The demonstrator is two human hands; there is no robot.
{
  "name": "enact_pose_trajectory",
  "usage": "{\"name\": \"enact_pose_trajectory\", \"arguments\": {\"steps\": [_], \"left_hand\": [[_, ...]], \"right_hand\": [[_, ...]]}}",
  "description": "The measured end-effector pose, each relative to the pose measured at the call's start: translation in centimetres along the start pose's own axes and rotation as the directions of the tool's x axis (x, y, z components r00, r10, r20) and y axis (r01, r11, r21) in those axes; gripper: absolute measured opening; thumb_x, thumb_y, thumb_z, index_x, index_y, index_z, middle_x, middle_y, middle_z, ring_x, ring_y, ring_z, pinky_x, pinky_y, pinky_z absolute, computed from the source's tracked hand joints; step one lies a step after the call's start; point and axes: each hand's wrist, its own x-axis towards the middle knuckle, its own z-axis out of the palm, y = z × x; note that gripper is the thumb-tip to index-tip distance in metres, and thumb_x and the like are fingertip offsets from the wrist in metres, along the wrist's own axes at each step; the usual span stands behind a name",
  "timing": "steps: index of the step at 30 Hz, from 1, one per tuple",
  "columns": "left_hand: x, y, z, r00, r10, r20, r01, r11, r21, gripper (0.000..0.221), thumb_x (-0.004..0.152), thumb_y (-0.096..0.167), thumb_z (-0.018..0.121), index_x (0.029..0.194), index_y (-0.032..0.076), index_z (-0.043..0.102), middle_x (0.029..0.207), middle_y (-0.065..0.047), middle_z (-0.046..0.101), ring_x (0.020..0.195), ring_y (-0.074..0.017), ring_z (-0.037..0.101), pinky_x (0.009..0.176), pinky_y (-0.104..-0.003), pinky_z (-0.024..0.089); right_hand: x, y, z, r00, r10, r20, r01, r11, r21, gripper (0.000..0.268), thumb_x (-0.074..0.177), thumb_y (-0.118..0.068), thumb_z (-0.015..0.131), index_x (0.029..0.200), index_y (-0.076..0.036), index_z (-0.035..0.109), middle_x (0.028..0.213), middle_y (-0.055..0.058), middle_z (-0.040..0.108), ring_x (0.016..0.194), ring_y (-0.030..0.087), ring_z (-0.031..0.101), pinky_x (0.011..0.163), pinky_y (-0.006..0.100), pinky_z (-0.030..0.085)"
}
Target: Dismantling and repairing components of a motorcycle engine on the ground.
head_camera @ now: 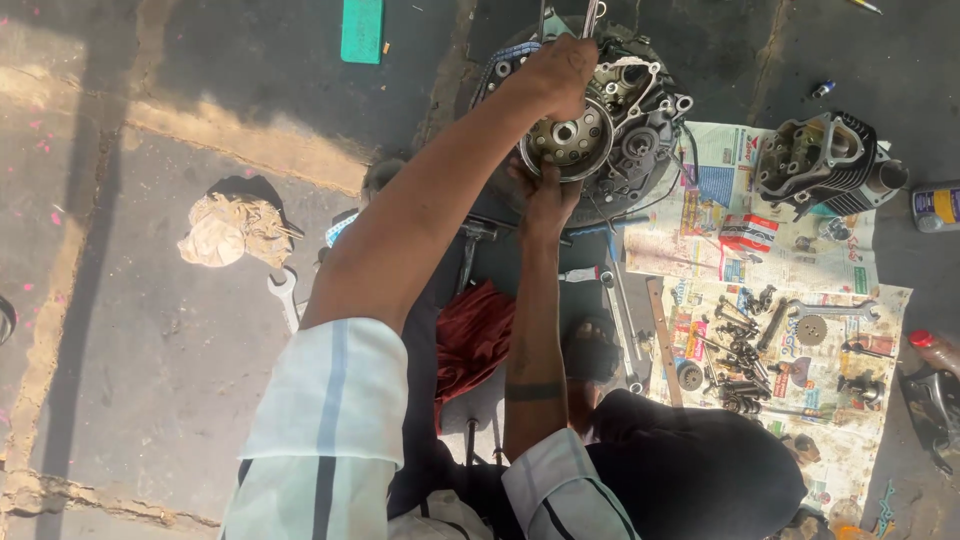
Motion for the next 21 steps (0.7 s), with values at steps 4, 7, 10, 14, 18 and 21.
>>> {"name": "enact_pose_trajectory", "arguments": {"steps": [4, 7, 10, 14, 18, 21], "left_hand": [[0.1, 0.5, 0.2, 0.997, 0.037, -0.062, -0.032, 0.996, 0.084, 0.061, 0.075, 0.002, 0.076, 0.129, 0.000, 0.048, 0.133, -0.022, 0.052, 0.128, -0.0338, 0.056, 0.103, -0.034, 0.050], [-0.3, 0.9, -0.1, 0.999, 0.026, -0.041, -0.022, 0.995, 0.101, 0.051, 0.077, 0.005, 0.077, 0.124, 0.006, 0.056, 0.137, -0.018, 0.052, 0.129, -0.0336, 0.056, 0.107, -0.037, 0.048], [-0.7, 1.1, -0.2, 0.996, 0.052, -0.079, -0.044, 0.995, 0.092, 0.050, 0.078, 0.003, 0.076, 0.125, 0.005, 0.057, 0.133, -0.019, 0.055, 0.128, -0.0342, 0.057, 0.107, -0.038, 0.048], [-1.9, 1.8, -0.6, 1.000, 0.015, -0.012, -0.013, 0.993, 0.121, 0.053, 0.077, 0.007, 0.081, 0.125, 0.004, 0.060, 0.134, -0.020, 0.056, 0.125, -0.0339, 0.059, 0.105, -0.038, 0.050], [-2.1, 1.9, -0.7, 1.000, 0.001, 0.006, -0.001, 0.990, 0.142, 0.049, 0.077, 0.006, 0.082, 0.122, 0.003, 0.064, 0.134, -0.019, 0.059, 0.123, -0.0326, 0.062, 0.105, -0.037, 0.052], [-1.9, 1.6, -0.5, 1.000, 0.021, 0.011, -0.022, 0.985, 0.174, 0.042, 0.081, 0.011, 0.082, 0.119, 0.001, 0.068, 0.133, -0.020, 0.063, 0.126, -0.0312, 0.063, 0.108, -0.038, 0.052]], "right_hand": [[0.1, 0.1, 0.4, 0.999, -0.023, 0.029, 0.023, 0.999, 0.028, 0.046, 0.102, -0.005, 0.055, 0.143, 0.006, 0.037, 0.117, 0.025, 0.064, 0.085, 0.030, 0.075, 0.072, 0.038, 0.066], [0.2, 0.0, 0.3, 1.000, 0.006, 0.002, -0.006, 1.000, 0.004, 0.044, 0.103, -0.005, 0.055, 0.141, 0.008, 0.038, 0.117, 0.025, 0.065, 0.087, 0.031, 0.075, 0.072, 0.038, 0.065], [-0.1, -0.5, 0.5, 1.000, 0.006, 0.004, -0.006, 0.999, 0.038, 0.046, 0.102, -0.004, 0.056, 0.143, 0.008, 0.038, 0.124, 0.022, 0.064, 0.096, 0.030, 0.075, 0.080, 0.038, 0.066], [-0.5, -0.4, 0.5, 0.999, -0.003, -0.046, 0.004, 1.000, 0.011, 0.053, 0.099, 0.000, 0.056, 0.147, 0.005, 0.035, 0.132, 0.020, 0.058, 0.107, 0.029, 0.072, 0.087, 0.039, 0.065], [-0.9, -0.3, 0.6, 0.999, 0.014, -0.052, -0.013, 1.000, 0.013, 0.053, 0.099, 0.000, 0.055, 0.148, 0.004, 0.034, 0.133, 0.021, 0.057, 0.108, 0.031, 0.071, 0.086, 0.040, 0.065], [-0.9, -0.9, 0.8, 0.998, 0.032, -0.054, -0.032, 0.999, -0.004, 0.052, 0.100, -0.001, 0.055, 0.147, 0.005, 0.035, 0.131, 0.025, 0.059, 0.104, 0.034, 0.071, 0.085, 0.039, 0.067]]}}
